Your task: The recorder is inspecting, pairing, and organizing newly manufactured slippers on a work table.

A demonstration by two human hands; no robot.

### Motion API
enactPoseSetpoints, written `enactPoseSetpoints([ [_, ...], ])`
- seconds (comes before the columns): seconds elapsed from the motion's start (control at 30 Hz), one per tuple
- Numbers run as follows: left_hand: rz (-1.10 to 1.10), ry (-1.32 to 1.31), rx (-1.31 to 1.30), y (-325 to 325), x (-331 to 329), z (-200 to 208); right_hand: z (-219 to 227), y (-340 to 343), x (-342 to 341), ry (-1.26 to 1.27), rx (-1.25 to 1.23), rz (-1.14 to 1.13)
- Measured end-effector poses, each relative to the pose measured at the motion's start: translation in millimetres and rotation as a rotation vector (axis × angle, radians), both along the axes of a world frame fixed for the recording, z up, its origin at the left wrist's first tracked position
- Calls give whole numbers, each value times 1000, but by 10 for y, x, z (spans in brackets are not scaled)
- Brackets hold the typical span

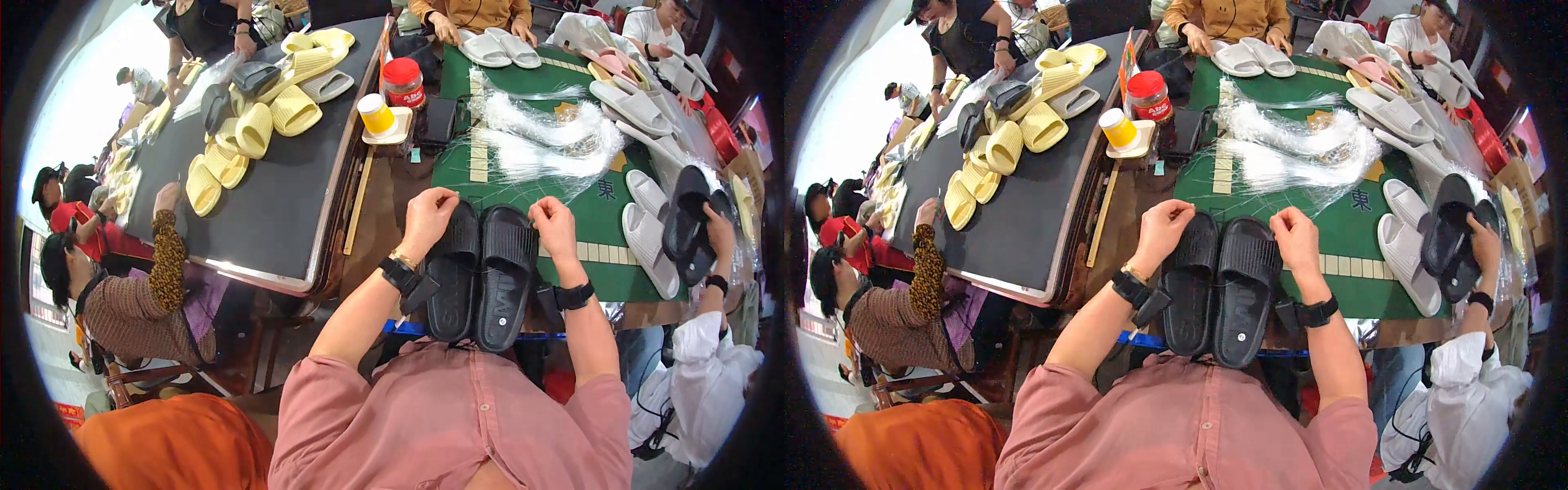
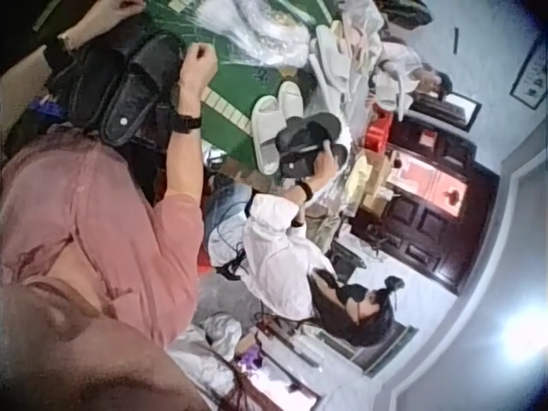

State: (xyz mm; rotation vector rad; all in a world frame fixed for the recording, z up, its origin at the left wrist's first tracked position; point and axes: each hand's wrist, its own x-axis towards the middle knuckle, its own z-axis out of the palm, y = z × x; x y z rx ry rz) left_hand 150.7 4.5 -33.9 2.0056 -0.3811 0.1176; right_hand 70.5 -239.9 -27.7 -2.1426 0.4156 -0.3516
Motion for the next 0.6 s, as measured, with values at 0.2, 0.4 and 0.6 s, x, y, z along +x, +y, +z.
enactPoseSetpoints([
  [0.2,-161,222,-161,-172,-230,119,170,436,7,-294,112,195],
  [0.4,-163,159,-153,-189,-274,86,58,729,21,-285,-98,247],
  [0.6,-169,177,-161,-187,-272,62,26,711,11,-296,-176,238],
])
